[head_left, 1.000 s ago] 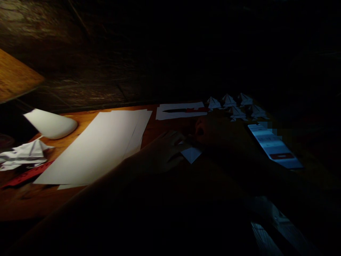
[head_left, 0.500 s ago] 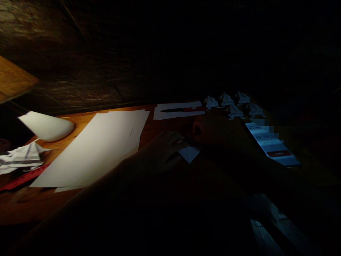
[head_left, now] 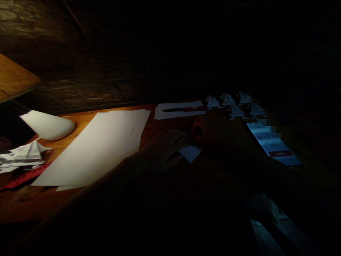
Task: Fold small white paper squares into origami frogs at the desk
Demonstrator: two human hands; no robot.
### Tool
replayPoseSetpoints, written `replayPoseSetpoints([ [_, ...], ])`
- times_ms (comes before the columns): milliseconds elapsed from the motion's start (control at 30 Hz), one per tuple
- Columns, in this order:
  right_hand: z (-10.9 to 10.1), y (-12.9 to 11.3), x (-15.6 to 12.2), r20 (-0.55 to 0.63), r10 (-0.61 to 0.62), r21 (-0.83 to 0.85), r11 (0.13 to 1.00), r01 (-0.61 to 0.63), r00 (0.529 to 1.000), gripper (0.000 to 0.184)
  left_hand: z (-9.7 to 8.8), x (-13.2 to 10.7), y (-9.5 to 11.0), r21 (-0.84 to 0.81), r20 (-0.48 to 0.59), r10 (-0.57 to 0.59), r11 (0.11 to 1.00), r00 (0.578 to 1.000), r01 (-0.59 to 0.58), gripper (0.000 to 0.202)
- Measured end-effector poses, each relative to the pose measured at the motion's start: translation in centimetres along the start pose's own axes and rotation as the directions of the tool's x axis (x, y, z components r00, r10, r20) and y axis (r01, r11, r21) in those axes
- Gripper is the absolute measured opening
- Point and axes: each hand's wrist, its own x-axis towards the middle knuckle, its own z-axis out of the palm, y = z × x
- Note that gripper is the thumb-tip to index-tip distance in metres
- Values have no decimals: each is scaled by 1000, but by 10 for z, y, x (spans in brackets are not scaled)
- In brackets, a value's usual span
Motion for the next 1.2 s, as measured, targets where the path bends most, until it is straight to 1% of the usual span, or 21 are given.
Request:
replayPoseSetpoints([
  [133,-3,-1,0,15,-30,-12,999,30,999,18,3,-1,-3,13,3,16,1000,1000,-16,48],
  [300,-2,2,2,38,-32,-42,999,33,999,19,6,-2,-5,17,-3,11,1000,1000,-11,47],
  [567,2,4,2,16,-38,-26,999,38,999,20,8,0,-7,27,7,25,999,1000,-25,46],
  [767,1,3,1,11,-18,9,1000,18,1000,17,8,1,-4,31,-8,26,999,1000,-26,47],
  [967,1,2,-2,-2,-26,-2,1000,26,1000,15,9,-1,1,-19,-42,31,999,999,-32,45],
  [1133,2,4,-2,3,-8,16,1000,8,1000,19,6,1,3,43,4,10,999,1000,-10,46],
  [1200,1,4,-2,1,-22,11,1000,22,1000,19,4,2,2,43,11,7,999,1000,-8,47],
])
